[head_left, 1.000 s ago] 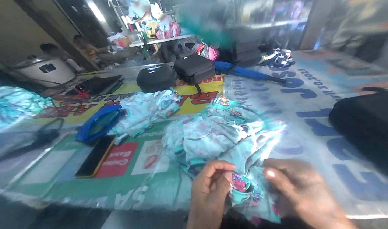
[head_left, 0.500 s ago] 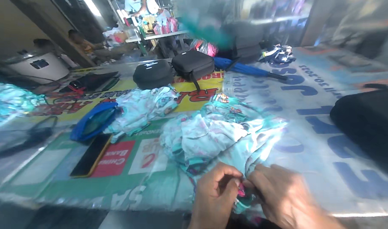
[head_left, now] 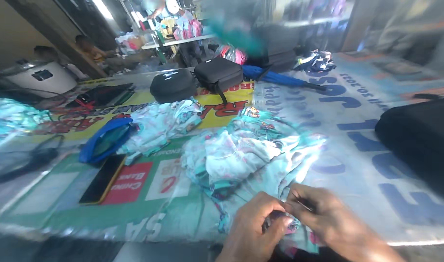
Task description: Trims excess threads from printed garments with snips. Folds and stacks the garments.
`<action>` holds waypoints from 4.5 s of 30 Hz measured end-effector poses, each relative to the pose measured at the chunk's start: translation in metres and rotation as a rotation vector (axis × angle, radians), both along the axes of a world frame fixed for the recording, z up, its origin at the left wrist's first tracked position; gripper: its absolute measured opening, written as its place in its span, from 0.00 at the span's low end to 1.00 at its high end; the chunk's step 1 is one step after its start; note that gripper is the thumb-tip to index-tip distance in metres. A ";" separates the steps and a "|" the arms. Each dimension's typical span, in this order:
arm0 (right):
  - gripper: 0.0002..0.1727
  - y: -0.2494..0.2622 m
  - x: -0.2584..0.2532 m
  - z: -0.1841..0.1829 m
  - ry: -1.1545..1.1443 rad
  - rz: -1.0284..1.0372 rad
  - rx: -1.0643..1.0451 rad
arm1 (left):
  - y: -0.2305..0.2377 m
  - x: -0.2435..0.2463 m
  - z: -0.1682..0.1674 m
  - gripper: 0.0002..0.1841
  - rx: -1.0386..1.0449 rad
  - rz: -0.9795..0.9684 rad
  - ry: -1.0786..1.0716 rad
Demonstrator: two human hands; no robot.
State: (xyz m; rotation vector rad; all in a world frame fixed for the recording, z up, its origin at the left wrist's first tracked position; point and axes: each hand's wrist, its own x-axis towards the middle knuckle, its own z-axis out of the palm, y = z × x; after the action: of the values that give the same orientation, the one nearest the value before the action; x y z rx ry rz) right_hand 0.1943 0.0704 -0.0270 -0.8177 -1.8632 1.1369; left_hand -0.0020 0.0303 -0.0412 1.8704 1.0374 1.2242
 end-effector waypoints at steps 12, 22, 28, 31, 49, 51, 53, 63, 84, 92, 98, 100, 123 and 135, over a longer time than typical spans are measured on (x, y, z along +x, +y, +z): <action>0.16 -0.010 0.020 0.009 -0.383 -0.164 0.326 | 0.015 -0.005 0.006 0.08 0.067 0.061 -0.046; 0.14 0.000 0.020 -0.001 -0.266 -0.020 0.285 | 0.020 -0.002 0.013 0.09 0.148 0.048 0.003; 0.13 0.003 0.019 -0.003 -0.198 0.034 0.197 | 0.023 -0.003 0.013 0.08 0.130 0.020 -0.063; 0.12 0.005 0.018 -0.004 -0.109 0.095 0.116 | 0.025 -0.004 0.010 0.08 0.130 0.005 -0.072; 0.11 0.010 0.001 0.006 0.178 0.188 -0.076 | 0.024 0.006 0.006 0.07 0.070 0.122 -0.352; 0.17 0.011 -0.001 0.010 0.220 0.181 -0.152 | 0.024 0.005 0.006 0.07 0.010 0.166 -0.456; 0.19 0.009 -0.006 0.009 0.142 0.139 -0.160 | 0.024 0.005 0.008 0.07 -0.038 0.191 -0.530; 0.05 0.012 -0.009 0.002 0.421 0.330 -0.611 | 0.019 -0.008 0.003 0.14 -0.019 0.071 -0.452; 0.05 0.014 0.004 -0.020 0.485 0.370 -0.563 | 0.000 -0.040 0.034 0.10 0.319 0.084 -0.308; 0.19 0.012 0.006 -0.019 0.508 0.371 -0.593 | -0.005 -0.020 0.024 0.14 0.386 0.195 0.195; 0.07 0.006 0.000 -0.015 0.332 0.202 -0.428 | 0.004 -0.011 0.005 0.11 0.314 0.355 0.004; 0.05 0.008 0.000 -0.005 0.293 0.147 -0.375 | -0.002 -0.014 0.012 0.12 0.482 0.466 -0.022; 0.10 0.010 0.020 -0.010 -0.464 -0.005 0.321 | 0.070 -0.060 0.045 0.17 0.632 0.577 0.749; 0.13 0.008 0.010 0.015 0.442 0.176 -0.404 | 0.004 0.013 0.005 0.08 0.509 0.409 0.149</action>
State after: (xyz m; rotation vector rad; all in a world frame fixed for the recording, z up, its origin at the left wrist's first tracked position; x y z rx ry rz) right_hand 0.2041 0.0785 -0.0123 -0.5591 -1.3763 1.6875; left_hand 0.0114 0.0339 -0.0357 2.2253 1.3284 1.7338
